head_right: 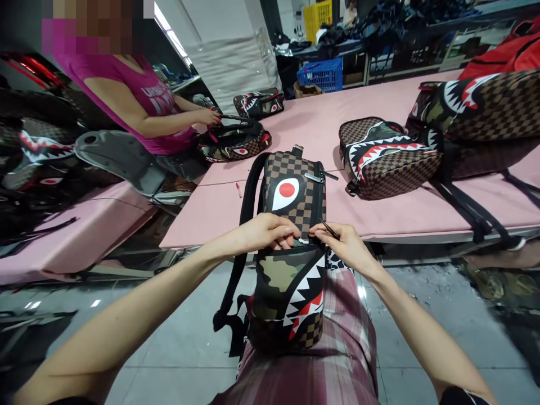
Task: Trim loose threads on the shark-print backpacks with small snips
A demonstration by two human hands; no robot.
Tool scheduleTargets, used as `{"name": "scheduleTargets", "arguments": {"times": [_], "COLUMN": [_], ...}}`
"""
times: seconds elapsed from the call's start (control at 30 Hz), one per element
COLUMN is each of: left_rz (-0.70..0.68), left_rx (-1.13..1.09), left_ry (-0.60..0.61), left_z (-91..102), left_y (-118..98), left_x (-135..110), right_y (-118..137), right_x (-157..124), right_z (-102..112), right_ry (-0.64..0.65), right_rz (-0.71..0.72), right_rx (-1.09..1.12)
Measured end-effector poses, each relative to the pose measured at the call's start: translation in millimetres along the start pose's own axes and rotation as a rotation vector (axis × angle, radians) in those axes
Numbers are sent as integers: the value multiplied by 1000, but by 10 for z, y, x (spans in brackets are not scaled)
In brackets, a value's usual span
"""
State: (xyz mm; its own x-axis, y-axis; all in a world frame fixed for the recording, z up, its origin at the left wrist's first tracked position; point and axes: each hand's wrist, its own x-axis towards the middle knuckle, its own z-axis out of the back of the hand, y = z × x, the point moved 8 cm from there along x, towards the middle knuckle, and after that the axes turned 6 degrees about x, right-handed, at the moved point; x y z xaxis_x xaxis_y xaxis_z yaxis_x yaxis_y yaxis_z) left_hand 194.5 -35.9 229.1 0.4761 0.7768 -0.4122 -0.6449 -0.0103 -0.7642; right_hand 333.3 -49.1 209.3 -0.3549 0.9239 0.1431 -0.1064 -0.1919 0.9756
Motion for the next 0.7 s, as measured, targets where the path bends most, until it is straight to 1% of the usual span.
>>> {"name": "scheduleTargets", "arguments": {"times": [0.07, 0.1, 0.17, 0.23, 0.27, 0.33, 0.4, 0.43, 0.47, 0.53, 0.6, 0.7], "left_rz": [-38, -87, -234, -394, -452, -497, -445, -402, -368, -346, -413, -563], "left_rx": [51, 129, 427, 826, 1000, 1218, 1307, 1336, 1366, 1420, 1430, 1355], "left_ry": [8, -21, -140, -237, -245, -192, -140, -137, -153, -234, -295, -328], "left_z": [31, 70, 156, 139, 83, -51, -143, -169, -186, -191, -188, -123], "left_y": [-49, -110, -298, -492, -547, -557, -483, -434, -392, -339, -323, -332], "left_x": [-7, -17, -66, -139, -163, -165, -117, -85, -57, -23, -33, -151], "right_y": [127, 196, 293, 324, 327, 356, 421, 453, 484, 520, 529, 502], "right_x": [-21, -32, -52, -65, -78, -127, -208, -258, -309, -401, -468, -524], "right_z": [-111, -184, -334, -458, -513, -615, -699, -737, -770, -826, -851, -857], "right_ry": [72, 113, 180, 222, 240, 255, 239, 234, 230, 239, 245, 259], "right_rz": [90, 139, 199, 197, 190, 216, 287, 321, 352, 392, 409, 402], "right_rx": [-125, -224, -440, -594, -638, -673, -643, -606, -563, -504, -503, -561]}}
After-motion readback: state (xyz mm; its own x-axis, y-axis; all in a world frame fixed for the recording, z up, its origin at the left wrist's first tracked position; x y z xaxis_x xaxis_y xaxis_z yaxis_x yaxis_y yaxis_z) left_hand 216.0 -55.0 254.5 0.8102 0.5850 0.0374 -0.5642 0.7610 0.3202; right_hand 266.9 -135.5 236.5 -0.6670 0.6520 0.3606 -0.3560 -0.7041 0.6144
